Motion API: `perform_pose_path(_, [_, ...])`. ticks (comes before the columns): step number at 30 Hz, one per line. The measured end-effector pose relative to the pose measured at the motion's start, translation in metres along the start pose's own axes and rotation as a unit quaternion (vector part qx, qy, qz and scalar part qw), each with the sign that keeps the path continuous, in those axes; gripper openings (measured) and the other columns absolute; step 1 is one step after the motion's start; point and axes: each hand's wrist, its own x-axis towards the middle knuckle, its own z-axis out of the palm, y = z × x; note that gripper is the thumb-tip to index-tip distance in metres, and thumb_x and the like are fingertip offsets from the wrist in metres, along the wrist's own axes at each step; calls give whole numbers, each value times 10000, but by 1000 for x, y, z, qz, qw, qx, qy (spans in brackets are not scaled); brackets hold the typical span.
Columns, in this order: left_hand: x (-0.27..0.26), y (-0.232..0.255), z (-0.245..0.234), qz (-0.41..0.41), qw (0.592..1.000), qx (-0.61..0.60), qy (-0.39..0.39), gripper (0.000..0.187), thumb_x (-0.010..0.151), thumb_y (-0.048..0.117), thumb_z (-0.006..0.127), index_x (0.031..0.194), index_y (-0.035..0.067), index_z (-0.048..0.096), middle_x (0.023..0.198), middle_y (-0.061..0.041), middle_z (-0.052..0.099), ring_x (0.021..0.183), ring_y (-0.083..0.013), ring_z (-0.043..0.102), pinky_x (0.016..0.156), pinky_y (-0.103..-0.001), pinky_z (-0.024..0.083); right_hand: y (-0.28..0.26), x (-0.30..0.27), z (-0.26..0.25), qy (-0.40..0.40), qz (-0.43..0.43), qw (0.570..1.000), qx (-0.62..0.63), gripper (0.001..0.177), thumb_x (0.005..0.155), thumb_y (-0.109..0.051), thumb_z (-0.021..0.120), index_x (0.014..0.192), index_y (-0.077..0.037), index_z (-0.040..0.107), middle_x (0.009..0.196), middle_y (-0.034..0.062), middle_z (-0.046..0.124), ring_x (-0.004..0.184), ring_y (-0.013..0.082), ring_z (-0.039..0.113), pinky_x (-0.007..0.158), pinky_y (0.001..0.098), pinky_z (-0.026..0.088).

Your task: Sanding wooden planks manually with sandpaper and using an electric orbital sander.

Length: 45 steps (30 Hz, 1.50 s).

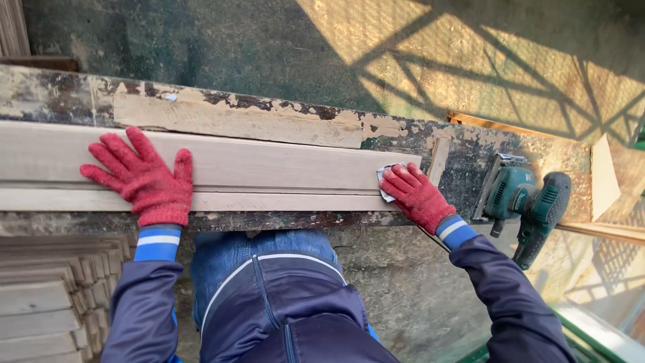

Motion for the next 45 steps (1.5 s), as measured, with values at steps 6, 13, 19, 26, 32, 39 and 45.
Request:
perform_pose_path(6, [-1, -3, 3, -6, 1000, 11, -9, 934, 1224, 701, 494, 1722, 95, -11, 1707, -300, -108, 1577, -547, -108, 1212, -795, -94, -58, 140, 34, 46, -149, 988, 20, 742, 831, -256, 644, 1542, -176, 449, 1589, 79, 440, 1460, 285, 394, 1279, 474, 241])
perform_pose_path(13, [-2, -4, 1, 15, 1000, -15, 13, 926, 1179, 655, 529, 1721, 79, 45, 1693, -302, -78, 1565, -551, -75, 1203, -795, -69, -55, 137, 26, 70, -166, 980, 83, 681, 852, -223, 642, 1511, -166, 477, 1574, 65, 470, 1490, 288, 388, 1280, 521, 254])
perform_pose_path(19, [1, 0, -4, 5, 1000, -11, -2, 915, 1204, 688, 489, 1715, 103, 7, 1706, -312, -79, 1573, -557, -83, 1198, -798, -84, 5, 9, -8, -3, -40, 999, -24, 587, 810, -250, 683, 1369, -119, 561, 1478, 93, 533, 1369, 292, 494, 1195, 511, 365])
perform_pose_path(26, [-11, 12, -12, 29, 992, -92, 83, 914, 1065, 582, 465, 1669, -22, 140, 1672, -401, 51, 1523, -595, -9, 1122, -809, -84, -71, 155, 31, 117, -121, 986, 4, 702, 833, -238, 697, 1499, -157, 490, 1573, 80, 465, 1455, 283, 408, 1280, 498, 253])
perform_pose_path(32, [-113, -1, 7, -141, 973, -154, 94, 926, 1024, 598, 535, 1661, -10, 249, 1682, -370, 110, 1561, -501, 12, 1239, -676, -41, -24, 43, 39, 137, -86, 986, -28, 426, 1030, -452, 527, 1379, -227, 622, 1453, 28, 606, 1385, 252, 520, 1220, 484, 358])
perform_pose_path(39, [-257, -63, 110, -301, 928, -200, 89, 798, 1066, 547, 504, 1635, 10, 347, 1655, -379, 176, 1561, -489, 82, 1230, -696, 26, -20, 13, 27, 100, -17, 990, -102, 478, 926, -436, 653, 1343, -206, 607, 1401, 42, 616, 1353, 262, 554, 1194, 479, 418])
perform_pose_path(45, [-285, -9, 116, -301, 922, -234, 64, 795, 1044, 614, 474, 1632, 94, 354, 1667, -315, 197, 1572, -461, 128, 1238, -684, 87, -91, 162, 40, 181, -71, 981, -21, 493, 959, -442, 669, 1358, -165, 582, 1454, 97, 575, 1399, 312, 496, 1183, 514, 392])
